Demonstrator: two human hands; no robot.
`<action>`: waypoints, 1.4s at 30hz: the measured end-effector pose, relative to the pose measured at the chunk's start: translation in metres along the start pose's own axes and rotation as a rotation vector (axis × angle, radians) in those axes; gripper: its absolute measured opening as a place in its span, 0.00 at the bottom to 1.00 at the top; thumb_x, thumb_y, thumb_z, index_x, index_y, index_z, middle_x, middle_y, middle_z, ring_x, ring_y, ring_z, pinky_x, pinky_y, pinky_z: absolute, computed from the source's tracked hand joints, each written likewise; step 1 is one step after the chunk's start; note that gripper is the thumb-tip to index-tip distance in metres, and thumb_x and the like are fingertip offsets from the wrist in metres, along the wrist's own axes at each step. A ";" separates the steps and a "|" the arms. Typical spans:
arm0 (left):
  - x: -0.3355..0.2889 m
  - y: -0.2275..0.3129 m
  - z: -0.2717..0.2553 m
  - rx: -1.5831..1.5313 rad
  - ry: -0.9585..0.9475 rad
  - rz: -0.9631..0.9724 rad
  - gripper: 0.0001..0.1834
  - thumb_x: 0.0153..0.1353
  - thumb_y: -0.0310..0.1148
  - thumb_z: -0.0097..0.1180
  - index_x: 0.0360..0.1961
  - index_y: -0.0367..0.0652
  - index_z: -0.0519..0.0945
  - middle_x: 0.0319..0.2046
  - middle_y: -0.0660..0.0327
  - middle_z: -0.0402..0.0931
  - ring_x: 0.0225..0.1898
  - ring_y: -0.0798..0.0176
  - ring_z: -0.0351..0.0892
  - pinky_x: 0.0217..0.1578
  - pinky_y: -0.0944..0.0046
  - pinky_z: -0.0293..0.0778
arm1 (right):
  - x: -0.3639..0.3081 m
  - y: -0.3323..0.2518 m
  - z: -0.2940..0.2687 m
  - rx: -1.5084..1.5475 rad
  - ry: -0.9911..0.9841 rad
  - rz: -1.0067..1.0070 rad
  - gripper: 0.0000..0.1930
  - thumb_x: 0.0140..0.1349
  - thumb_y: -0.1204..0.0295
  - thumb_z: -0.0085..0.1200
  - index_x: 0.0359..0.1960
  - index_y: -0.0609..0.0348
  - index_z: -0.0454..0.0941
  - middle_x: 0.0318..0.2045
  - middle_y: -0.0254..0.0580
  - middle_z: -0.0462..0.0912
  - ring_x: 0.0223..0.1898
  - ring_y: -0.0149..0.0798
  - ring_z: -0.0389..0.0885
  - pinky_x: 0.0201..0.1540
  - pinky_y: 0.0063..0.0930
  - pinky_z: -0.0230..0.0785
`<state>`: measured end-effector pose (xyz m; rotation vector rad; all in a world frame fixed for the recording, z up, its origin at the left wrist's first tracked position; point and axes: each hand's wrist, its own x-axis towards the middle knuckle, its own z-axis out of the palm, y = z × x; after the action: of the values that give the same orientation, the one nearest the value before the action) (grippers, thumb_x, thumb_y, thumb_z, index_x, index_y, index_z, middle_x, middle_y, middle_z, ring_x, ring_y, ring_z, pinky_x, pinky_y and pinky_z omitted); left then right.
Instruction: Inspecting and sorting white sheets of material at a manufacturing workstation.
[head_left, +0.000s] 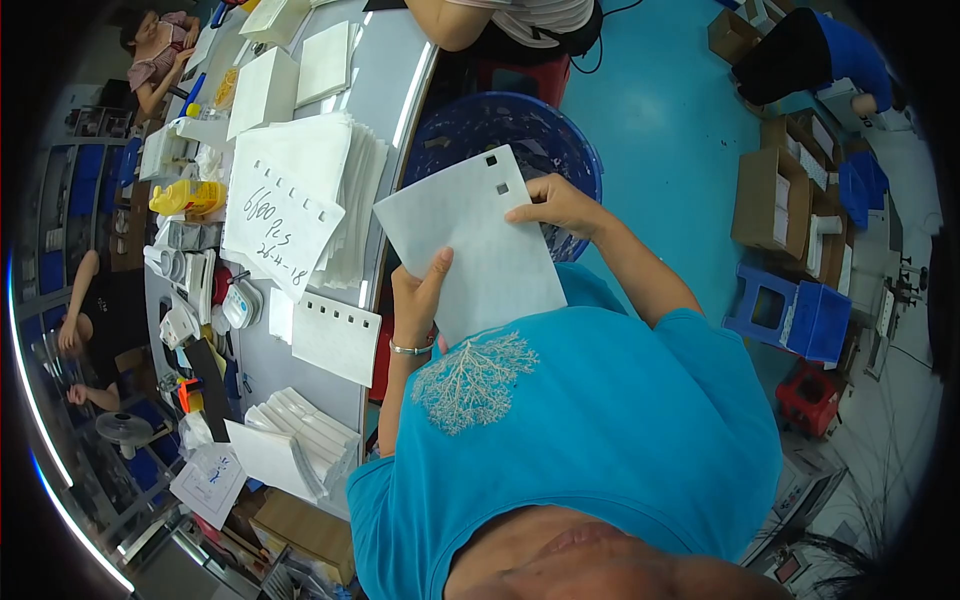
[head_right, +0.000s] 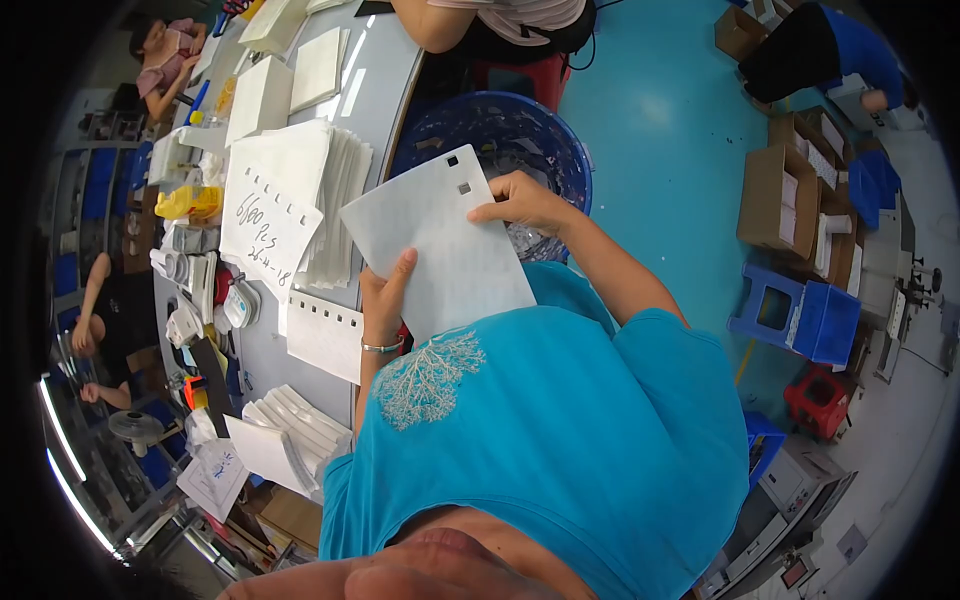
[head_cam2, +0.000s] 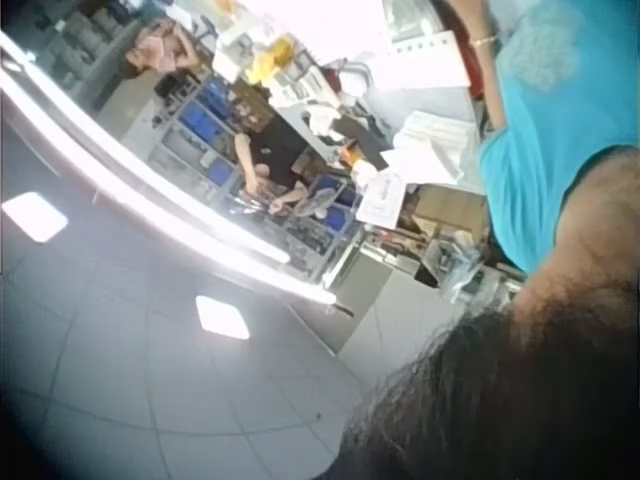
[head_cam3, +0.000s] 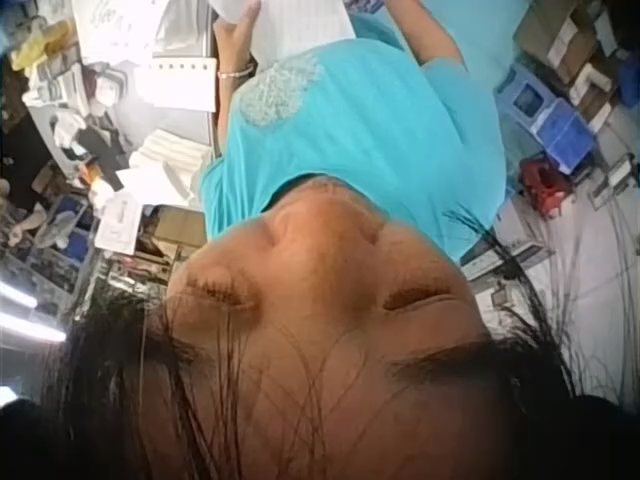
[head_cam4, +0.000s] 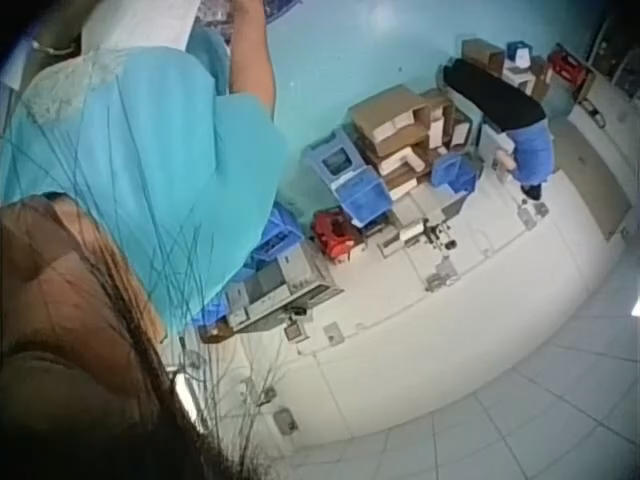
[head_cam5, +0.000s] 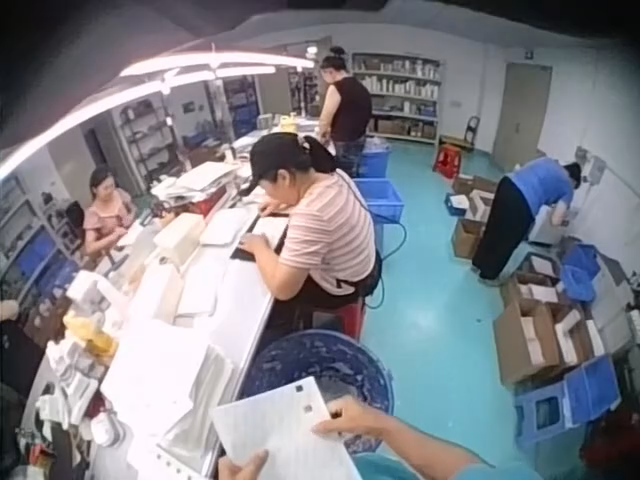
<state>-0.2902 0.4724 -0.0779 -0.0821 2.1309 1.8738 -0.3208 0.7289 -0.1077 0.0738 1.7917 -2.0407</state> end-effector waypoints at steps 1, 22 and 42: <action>-0.001 0.002 0.002 0.008 0.011 0.015 0.21 0.60 0.42 0.61 0.40 0.30 0.80 0.31 0.57 0.81 0.32 0.68 0.78 0.32 0.69 0.72 | 0.001 0.000 -0.003 0.023 -0.034 0.038 0.13 0.52 0.67 0.64 0.35 0.65 0.84 0.29 0.40 0.84 0.29 0.28 0.80 0.35 0.22 0.72; -0.007 -0.008 0.000 0.015 0.063 0.042 0.22 0.60 0.42 0.61 0.40 0.29 0.79 0.32 0.55 0.81 0.32 0.67 0.77 0.33 0.69 0.72 | -0.005 -0.011 0.002 -0.432 -0.010 0.192 0.17 0.53 0.60 0.66 0.33 0.64 0.83 0.26 0.40 0.83 0.28 0.28 0.80 0.30 0.20 0.72; -0.019 0.001 0.005 0.023 0.104 0.068 0.23 0.60 0.44 0.61 0.39 0.29 0.79 0.32 0.55 0.81 0.33 0.66 0.78 0.34 0.68 0.72 | -0.022 0.028 0.003 0.037 -0.174 0.101 0.13 0.52 0.71 0.62 0.39 0.63 0.83 0.32 0.38 0.84 0.33 0.30 0.81 0.39 0.24 0.73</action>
<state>-0.2715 0.4742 -0.0729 -0.1054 2.2505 1.9220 -0.2904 0.7302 -0.1270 -0.0026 1.6122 -1.9467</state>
